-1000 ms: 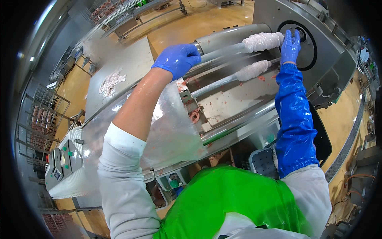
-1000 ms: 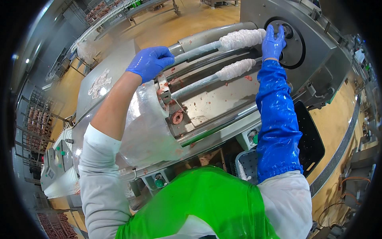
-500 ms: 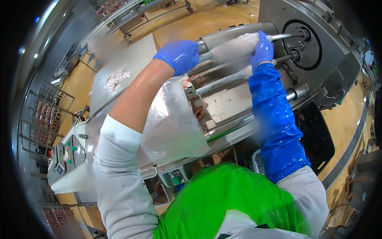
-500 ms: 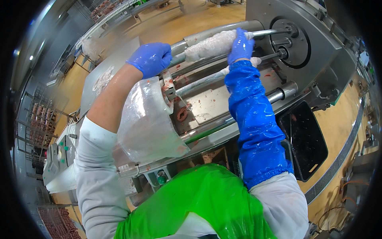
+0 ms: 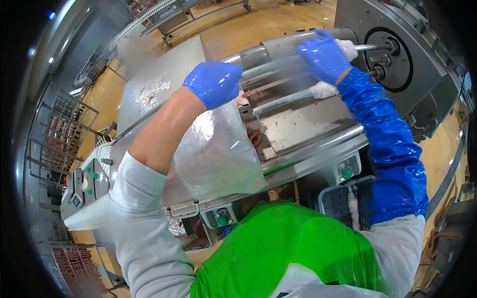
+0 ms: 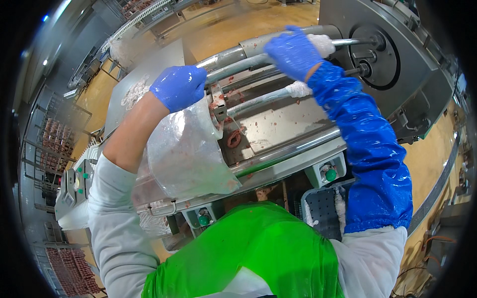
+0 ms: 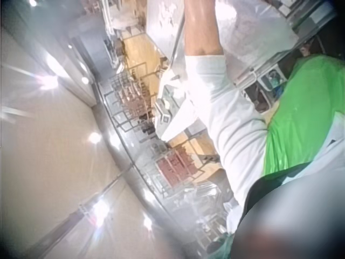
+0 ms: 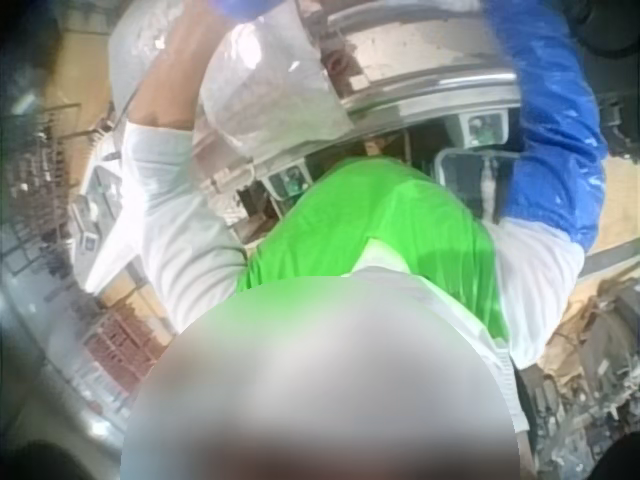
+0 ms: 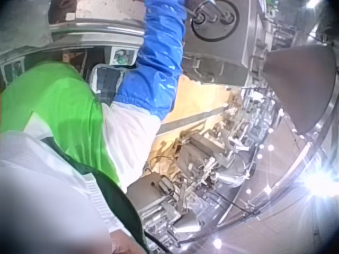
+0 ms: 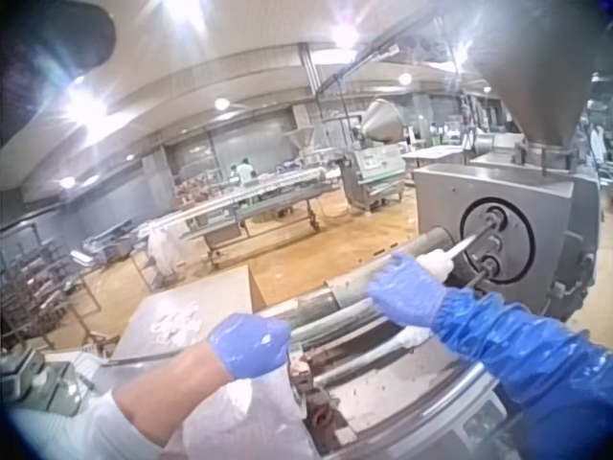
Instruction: The person operates a meat processing machine, feeding ground meat into a casing and guiding the extruded product onto a conveyor. They repeatedly adjust the casing and clear obstructions while the machine runs.
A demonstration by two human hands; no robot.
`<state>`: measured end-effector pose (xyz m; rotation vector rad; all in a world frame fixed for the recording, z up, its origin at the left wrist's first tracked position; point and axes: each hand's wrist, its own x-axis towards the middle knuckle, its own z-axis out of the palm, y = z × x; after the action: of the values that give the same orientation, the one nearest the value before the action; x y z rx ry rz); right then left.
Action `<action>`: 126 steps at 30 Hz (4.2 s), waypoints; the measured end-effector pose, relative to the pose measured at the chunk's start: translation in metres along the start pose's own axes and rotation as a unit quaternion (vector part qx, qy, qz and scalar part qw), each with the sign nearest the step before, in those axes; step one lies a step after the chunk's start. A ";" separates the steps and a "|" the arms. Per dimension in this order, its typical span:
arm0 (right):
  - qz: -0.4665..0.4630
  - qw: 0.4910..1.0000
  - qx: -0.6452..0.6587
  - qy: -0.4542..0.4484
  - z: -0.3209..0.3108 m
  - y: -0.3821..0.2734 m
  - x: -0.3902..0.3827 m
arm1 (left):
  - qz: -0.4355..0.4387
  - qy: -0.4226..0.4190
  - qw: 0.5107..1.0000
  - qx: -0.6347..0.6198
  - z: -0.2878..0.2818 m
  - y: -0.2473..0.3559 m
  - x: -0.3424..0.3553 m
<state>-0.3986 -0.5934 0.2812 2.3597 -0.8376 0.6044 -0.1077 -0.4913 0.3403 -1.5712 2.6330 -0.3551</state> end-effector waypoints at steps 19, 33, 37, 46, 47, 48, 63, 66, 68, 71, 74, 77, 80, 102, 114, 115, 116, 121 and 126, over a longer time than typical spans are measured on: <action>0.013 0.997 0.044 -0.067 -0.026 0.041 -0.043 | -0.277 -0.314 0.896 0.145 -0.017 -0.137 -0.163; -0.024 0.981 0.085 -0.173 -0.019 -0.036 0.030 | -0.082 -0.023 0.961 -0.264 0.031 0.003 0.006; 0.025 0.993 0.064 -0.090 -0.029 -0.025 0.017 | -0.088 -0.033 0.944 -0.315 0.036 -0.004 0.005; 0.070 0.948 0.302 0.068 -0.024 -0.047 -0.072 | -0.061 0.150 0.987 -0.002 0.004 -0.053 -0.125; 0.124 0.944 0.295 0.079 -0.011 -0.041 -0.096 | -0.104 0.150 0.979 -0.090 -0.007 -0.051 -0.150; 0.159 0.941 0.287 0.088 0.004 -0.035 -0.120 | -0.170 0.139 0.959 -0.177 -0.016 -0.044 -0.175; 0.629 0.381 0.588 0.337 0.172 0.026 -0.166 | -0.073 0.048 0.754 -0.651 0.054 0.167 -0.185; 0.548 0.417 0.622 0.371 0.143 -0.074 -0.149 | -0.083 0.069 0.750 -0.653 0.061 0.170 -0.189; 0.561 0.434 0.696 0.116 0.121 -0.146 -0.134 | -0.105 0.085 0.717 -0.684 0.062 0.171 -0.185; 0.444 0.450 0.774 -0.023 0.114 -0.214 -0.086 | -0.112 0.082 0.731 -0.668 0.058 0.176 -0.174; 0.376 0.444 0.799 -0.148 0.103 -0.229 -0.063 | -0.057 0.119 0.788 -0.601 0.049 0.175 -0.168; 0.304 0.556 0.751 -0.188 0.078 -0.199 -0.076 | -0.057 0.135 0.859 -0.490 0.034 0.157 -0.179; 0.220 0.714 0.640 -0.178 0.054 -0.135 -0.094 | -0.107 0.197 0.877 -0.426 0.020 0.127 -0.196; 0.364 0.919 0.121 -0.096 0.043 0.062 -0.121 | -0.215 0.228 0.859 -0.406 0.011 0.089 -0.266; 0.535 0.814 0.220 0.048 0.043 -0.020 -0.338 | -0.653 -0.241 0.365 -0.618 0.236 0.191 -0.450; 0.514 0.834 0.196 0.046 0.049 -0.028 -0.354 | -0.657 -0.187 0.295 -0.668 0.263 0.200 -0.455; 0.503 0.847 0.167 0.046 0.056 -0.038 -0.370 | -0.660 -0.137 0.223 -0.704 0.287 0.207 -0.458; 0.610 0.733 0.301 -0.007 0.091 -0.090 -0.441 | -0.615 0.025 0.133 -0.777 0.378 0.224 -0.446; 0.645 0.545 0.531 -0.068 0.095 -0.123 -0.486 | -0.636 0.031 0.050 -0.769 0.414 0.218 -0.455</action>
<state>-0.6367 -0.3673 -0.1097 2.0895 -3.0129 1.9361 -0.0091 -0.0636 -0.1431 1.4227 0.4651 -1.4978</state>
